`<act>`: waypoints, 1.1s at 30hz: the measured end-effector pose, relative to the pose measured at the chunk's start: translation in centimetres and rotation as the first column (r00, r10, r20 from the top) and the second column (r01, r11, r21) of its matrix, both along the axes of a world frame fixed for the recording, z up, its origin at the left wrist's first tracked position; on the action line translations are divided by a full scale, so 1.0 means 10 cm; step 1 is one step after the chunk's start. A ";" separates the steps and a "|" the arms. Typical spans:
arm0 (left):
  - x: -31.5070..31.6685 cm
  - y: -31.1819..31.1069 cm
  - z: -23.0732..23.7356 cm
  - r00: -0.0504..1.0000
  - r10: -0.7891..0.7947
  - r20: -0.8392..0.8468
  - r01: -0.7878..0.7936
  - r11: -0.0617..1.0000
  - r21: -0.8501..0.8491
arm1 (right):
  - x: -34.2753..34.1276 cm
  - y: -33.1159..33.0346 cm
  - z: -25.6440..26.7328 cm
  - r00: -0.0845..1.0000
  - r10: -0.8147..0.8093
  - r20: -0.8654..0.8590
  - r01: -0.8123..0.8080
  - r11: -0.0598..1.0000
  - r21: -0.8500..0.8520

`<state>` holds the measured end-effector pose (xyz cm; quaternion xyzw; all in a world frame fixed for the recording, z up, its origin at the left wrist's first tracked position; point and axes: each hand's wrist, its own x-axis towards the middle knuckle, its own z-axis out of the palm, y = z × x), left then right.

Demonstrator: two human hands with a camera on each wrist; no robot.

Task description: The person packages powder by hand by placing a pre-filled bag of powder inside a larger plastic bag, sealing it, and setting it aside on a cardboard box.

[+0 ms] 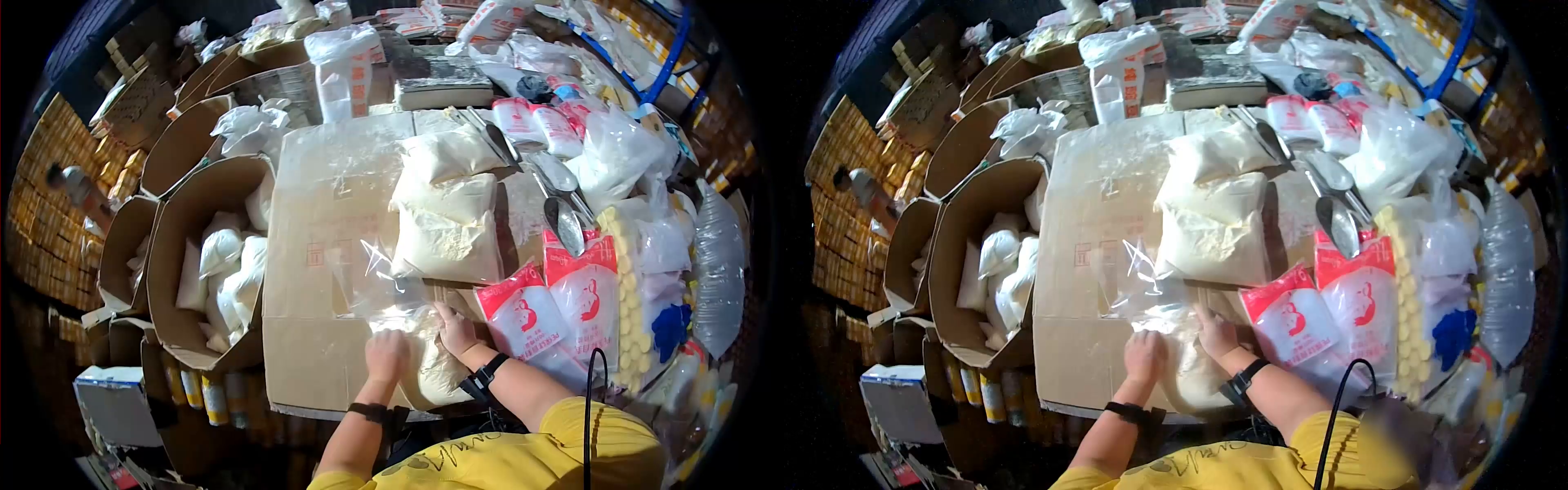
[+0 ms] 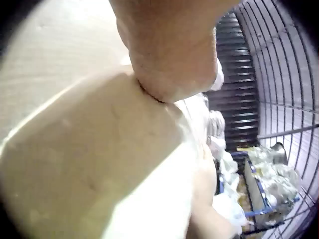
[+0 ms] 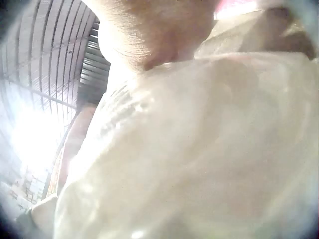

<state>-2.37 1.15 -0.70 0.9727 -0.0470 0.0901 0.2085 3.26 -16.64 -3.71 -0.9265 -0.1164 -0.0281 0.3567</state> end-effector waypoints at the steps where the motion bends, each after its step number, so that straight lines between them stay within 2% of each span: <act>1: -0.05 0.04 -0.07 0.998 0.068 -0.013 -0.068 0.998 -0.009 | -0.05 -0.01 0.01 0.994 -0.053 -0.092 0.051 0.998 -0.020; 3: -0.17 0.07 -0.18 0.962 0.234 -0.144 -0.249 0.964 -0.096 | -0.13 0.00 0.03 0.952 -0.149 -0.267 0.136 0.988 -0.068; 4: -0.20 0.08 -0.20 0.925 0.316 -0.213 -0.347 0.929 -0.128 | -0.13 -0.02 -0.03 0.951 -0.133 -0.279 0.112 0.990 -0.090; 7: -0.25 0.08 -0.24 0.859 0.377 -0.348 -0.461 0.864 -0.203 | -0.09 0.00 -0.10 0.903 -0.137 -0.408 0.120 0.991 -0.065; 9: -0.27 0.02 -0.22 0.808 0.436 -0.397 -0.563 0.768 -0.304 | -0.05 0.02 -0.13 0.840 -0.178 -0.512 0.175 0.983 -0.055; 11: -0.28 -0.07 -0.25 0.716 0.490 -0.497 -0.686 0.628 -0.368 | -0.07 -0.02 -0.88 0.891 -0.125 -0.437 0.226 0.956 0.188; 12: -0.28 -0.11 -0.24 0.717 0.513 -0.472 -0.695 0.580 -0.424 | -0.01 0.06 -1.03 0.786 -0.039 -0.617 0.302 0.895 0.328; 13: -0.27 -0.10 -0.39 0.686 0.503 -0.525 -0.720 0.367 -0.589 | 0.02 0.13 -1.13 0.653 0.072 -0.754 0.410 0.803 0.432; 14: -0.26 -0.07 -0.65 0.664 0.469 -0.582 -0.702 0.126 -0.701 | 0.00 0.12 -1.20 0.569 0.152 -0.808 0.500 0.716 0.487; 15: -0.27 -0.06 -0.80 0.651 0.411 -0.638 -0.654 -0.124 -0.747 | -0.02 0.10 -1.27 0.479 0.228 -0.848 0.598 0.622 0.505; 16: -0.24 0.01 -0.63 0.688 0.298 -0.662 -0.609 -0.259 -0.750 | -0.07 0.06 -1.32 0.457 0.254 -0.852 0.659 0.547 0.517; 17: -0.19 -0.01 -0.19 0.700 0.295 -0.650 -0.552 -0.353 -0.755 | -0.13 0.02 -1.37 0.441 0.285 -0.851 0.713 0.465 0.525; 18: -0.23 0.08 -0.28 0.741 0.390 -0.547 -0.587 -0.021 -0.809 | -0.11 0.01 -1.38 0.436 0.321 -0.841 0.751 0.384 0.536; 19: -0.33 0.17 -0.38 0.794 0.446 -0.413 -0.570 0.311 -0.760 | -0.09 0.03 -1.40 0.433 0.363 -0.825 0.782 0.303 0.544; 20: -0.42 0.16 -0.42 0.830 0.442 -0.342 -0.526 0.413 -0.744 | -0.17 0.09 -0.98 0.765 0.036 -0.643 0.439 0.702 0.561; 21: -0.47 0.15 -0.47 0.860 0.437 -0.265 -0.478 0.505 -0.719 | -0.22 0.17 -0.30 0.976 -0.076 -0.203 0.122 0.967 0.225; 22: -0.51 0.14 -0.48 0.883 0.427 -0.195 -0.435 0.588 -0.682 | -0.23 0.22 -0.06 0.993 -0.082 -0.081 0.098 0.973 0.207; 25: -0.52 0.15 -0.11 0.959 0.271 0.082 -0.208 0.871 -0.445 | -0.22 0.18 0.29 0.999 0.050 0.014 -0.052 0.979 0.197; 26: -0.56 0.18 -0.13 0.971 0.240 0.016 -0.205 0.860 -0.468 | -0.25 0.11 0.26 0.991 0.105 0.079 -0.116 0.980 0.163; 27: -0.62 0.22 -0.24 0.976 0.215 -0.034 -0.209 0.882 -0.422 | -0.28 -0.01 0.17 0.989 0.147 0.003 -0.147 0.989 0.005; 29: -0.71 0.31 -0.49 0.977 0.166 -0.136 -0.202 0.921 -0.332 | -0.38 -0.23 -0.21 0.975 0.222 -0.007 -0.221 0.972 -0.080; 30: -0.71 0.30 -0.48 0.963 0.172 -0.208 -0.230 0.927 -0.297 | -0.39 -0.21 -0.22 0.984 0.167 -0.066 -0.173 0.981 -0.088; 33: -0.68 0.13 -0.28 0.852 0.338 -0.399 -0.488 0.790 -0.372 | -0.46 -0.14 -0.13 0.961 -0.004 -0.278 -0.024 0.995 -0.095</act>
